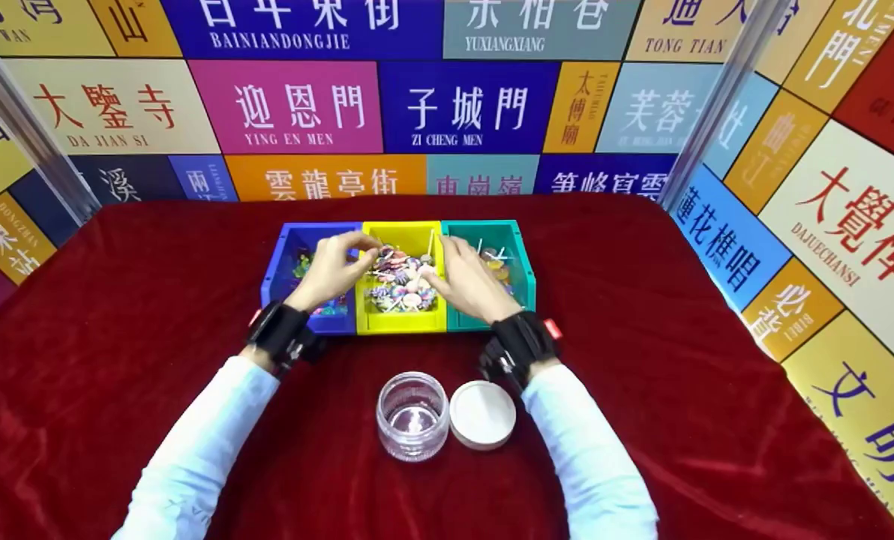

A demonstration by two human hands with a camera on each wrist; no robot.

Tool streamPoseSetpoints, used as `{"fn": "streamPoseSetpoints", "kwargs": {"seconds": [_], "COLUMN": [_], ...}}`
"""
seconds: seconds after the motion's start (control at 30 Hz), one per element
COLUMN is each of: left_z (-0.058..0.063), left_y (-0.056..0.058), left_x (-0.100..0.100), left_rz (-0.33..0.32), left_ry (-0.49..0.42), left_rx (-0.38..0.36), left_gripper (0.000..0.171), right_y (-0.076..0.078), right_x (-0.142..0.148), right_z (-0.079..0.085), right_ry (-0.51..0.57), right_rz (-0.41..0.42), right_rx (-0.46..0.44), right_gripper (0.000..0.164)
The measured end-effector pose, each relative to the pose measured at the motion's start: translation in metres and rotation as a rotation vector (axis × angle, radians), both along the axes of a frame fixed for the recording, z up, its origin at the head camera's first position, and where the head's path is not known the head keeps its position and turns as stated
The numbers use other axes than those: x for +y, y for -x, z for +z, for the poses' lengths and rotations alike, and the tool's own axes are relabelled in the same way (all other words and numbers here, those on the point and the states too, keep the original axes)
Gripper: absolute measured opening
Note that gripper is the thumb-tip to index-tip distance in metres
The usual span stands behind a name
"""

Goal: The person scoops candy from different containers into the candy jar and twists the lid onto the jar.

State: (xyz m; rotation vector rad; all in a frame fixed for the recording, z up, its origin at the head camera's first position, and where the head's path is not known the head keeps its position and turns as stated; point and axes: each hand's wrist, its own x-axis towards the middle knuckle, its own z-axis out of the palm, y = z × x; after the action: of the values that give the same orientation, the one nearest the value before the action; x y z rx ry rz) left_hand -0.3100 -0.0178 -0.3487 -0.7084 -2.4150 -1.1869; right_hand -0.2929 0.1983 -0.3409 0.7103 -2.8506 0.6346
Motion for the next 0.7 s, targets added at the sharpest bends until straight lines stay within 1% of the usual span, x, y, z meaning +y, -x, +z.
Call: {"fn": "streamPoseSetpoints", "kwargs": {"seconds": [0.13,0.2,0.27,0.37,0.43,0.57,0.7], "left_z": [-0.006,-0.008,-0.009,-0.01,-0.01,-0.012,-0.013], "left_y": [-0.006,-0.008,-0.009,-0.011,-0.012,-0.014,-0.018], "left_x": [-0.004,-0.007,-0.01,-0.015,-0.018,-0.024,-0.032], "left_rz": [-0.029,-0.039,-0.045,-0.043,-0.046,-0.043,-0.01], "left_ry": [0.002,0.013,0.024,0.044,0.052,0.072,0.092], "left_rx": [0.003,0.014,0.016,0.018,0.021,0.035,0.064], "left_gripper": [0.015,0.014,0.013,0.013,0.014,0.014,0.013], "right_y": [-0.008,-0.01,-0.012,-0.013,-0.015,-0.021,-0.027], "right_x": [0.013,0.019,0.026,0.037,0.044,0.054,0.06], "right_z": [-0.004,-0.007,-0.01,-0.015,-0.018,-0.023,-0.029], "right_ry": [0.036,0.043,0.048,0.027,-0.002,-0.06,-0.101], "right_rz": [-0.004,-0.003,-0.006,-0.051,-0.094,-0.17,-0.189], "right_rx": [0.037,0.073,0.13,0.206,0.235,0.231,0.227], "right_gripper": [0.06,0.054,0.047,0.036,0.031,0.029,0.034]}}
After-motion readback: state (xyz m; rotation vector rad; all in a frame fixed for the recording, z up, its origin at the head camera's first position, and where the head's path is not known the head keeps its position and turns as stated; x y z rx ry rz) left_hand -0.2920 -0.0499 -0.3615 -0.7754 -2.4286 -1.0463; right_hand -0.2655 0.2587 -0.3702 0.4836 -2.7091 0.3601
